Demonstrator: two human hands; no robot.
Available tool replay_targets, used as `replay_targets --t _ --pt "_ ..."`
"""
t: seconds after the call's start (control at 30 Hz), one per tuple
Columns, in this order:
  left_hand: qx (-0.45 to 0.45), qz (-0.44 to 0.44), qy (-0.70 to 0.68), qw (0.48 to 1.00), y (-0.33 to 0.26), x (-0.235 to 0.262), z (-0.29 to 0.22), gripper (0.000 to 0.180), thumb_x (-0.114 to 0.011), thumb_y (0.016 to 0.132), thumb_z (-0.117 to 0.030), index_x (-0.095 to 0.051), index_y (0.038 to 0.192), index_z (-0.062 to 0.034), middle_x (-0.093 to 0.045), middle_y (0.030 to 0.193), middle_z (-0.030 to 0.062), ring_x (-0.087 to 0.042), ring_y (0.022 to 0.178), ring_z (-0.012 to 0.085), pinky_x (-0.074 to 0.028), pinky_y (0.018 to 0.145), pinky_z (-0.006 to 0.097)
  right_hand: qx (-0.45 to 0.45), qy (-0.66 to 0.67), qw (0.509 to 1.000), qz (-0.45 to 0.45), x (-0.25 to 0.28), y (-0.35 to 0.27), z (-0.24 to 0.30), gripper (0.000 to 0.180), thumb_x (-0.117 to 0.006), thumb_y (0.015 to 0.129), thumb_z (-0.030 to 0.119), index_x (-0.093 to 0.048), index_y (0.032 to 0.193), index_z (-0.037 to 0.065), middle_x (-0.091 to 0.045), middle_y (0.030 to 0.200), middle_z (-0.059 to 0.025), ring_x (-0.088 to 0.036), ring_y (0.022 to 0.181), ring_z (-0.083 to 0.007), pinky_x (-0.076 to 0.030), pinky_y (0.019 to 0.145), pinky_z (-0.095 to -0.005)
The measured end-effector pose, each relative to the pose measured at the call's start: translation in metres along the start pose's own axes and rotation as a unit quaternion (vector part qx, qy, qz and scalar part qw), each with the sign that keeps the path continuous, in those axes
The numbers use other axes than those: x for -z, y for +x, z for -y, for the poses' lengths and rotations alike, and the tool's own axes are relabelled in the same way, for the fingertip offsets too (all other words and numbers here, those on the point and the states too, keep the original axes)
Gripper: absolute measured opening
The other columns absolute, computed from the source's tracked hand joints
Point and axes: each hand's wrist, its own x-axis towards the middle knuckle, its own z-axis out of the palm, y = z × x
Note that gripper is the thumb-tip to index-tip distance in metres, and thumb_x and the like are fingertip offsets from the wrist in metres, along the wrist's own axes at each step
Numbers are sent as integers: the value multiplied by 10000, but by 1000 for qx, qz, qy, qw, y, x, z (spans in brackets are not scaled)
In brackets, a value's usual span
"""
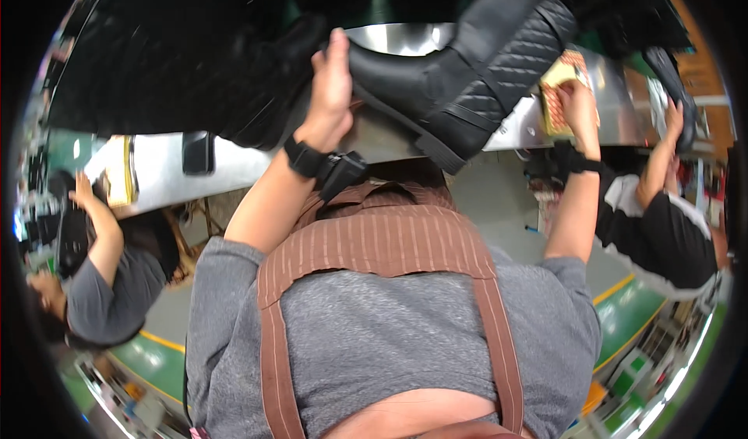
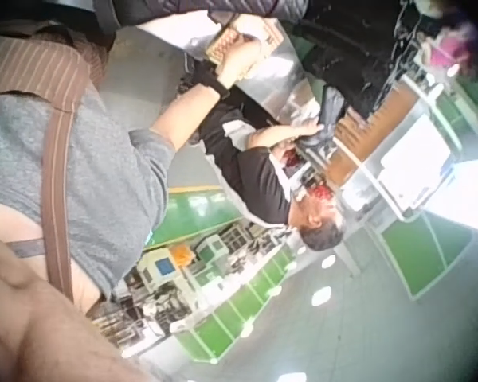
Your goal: Inspecting and sorting finished black boots on a factory production line.
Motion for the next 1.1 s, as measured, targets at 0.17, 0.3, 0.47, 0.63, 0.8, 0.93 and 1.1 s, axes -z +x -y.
replay_targets --t 0.17,0.3,0.47,0.63,0.8,0.93,1.1 --pt "68 19 35 997 -23 -14 -32 677 -530 929 -608 -346 1273 -55 -596 1079 95 -637 939 179 -569 784 399 -33 50 995 78 -13 13 -16 224 -685 886 129 -643 1056 -11 -711 880 -122 -679 801 -201 -532 738 -330" --pt "36 31 66 997 -4 -3 -13 780 -548 913 -617 -286 1326 -9 -509 1231 170 -583 1102 255 -529 858 493 -83 63 994 25 1 1 9 224 -700 852 87 -664 1055 0 -710 850 -116 -689 765 -209 -536 733 -330" --pt "64 82 9 995 -1 11 -7 788 -566 916 -592 -285 1361 -5 -498 1282 162 -557 1152 248 -512 901 402 -27 -27 999 -31 -8 -10 10 175 -674 851 149 -700 979 33 -712 826 -145 -702 790 -264 -537 731 -373" --pt "83 78 18 993 -12 11 -16 826 -558 927 -578 -228 1381 28 -522 1244 196 -620 1051 226 -560 849 345 -70 68 994 44 -28 2 -19 176 -677 844 76 -642 987 -19 -698 853 -126 -677 777 -219 -529 701 -347" --pt "71 71 26 995 -12 5 -19 975 -552 915 -607 -115 1426 99 -520 1237 219 -627 1048 232 -565 836 333 -93 92 991 12 -10 -4 6 163 -705 804 47 -683 960 2 -715 866 -137 -699 832 -257 -533 770 -354" --pt "67 70 15 995 0 9 -9 899 -542 926 -593 -178 1415 67 -526 1235 196 -623 1053 223 -563 838 337 -94 101 990 1 -1 -4 24 157 -680 819 45 -685 967 -8 -714 864 -146 -700 827 -257 -535 765 -361" --pt "76 69 21 995 -12 -1 -20 738 -527 941 -575 -296 1351 -6 -539 1218 154 -623 1038 204 -561 832 328 -118 65 990 30 -9 1 12 156 -667 840 52 -668 986 -3 -691 822 -115 -670 732 -206 -532 679 -324"
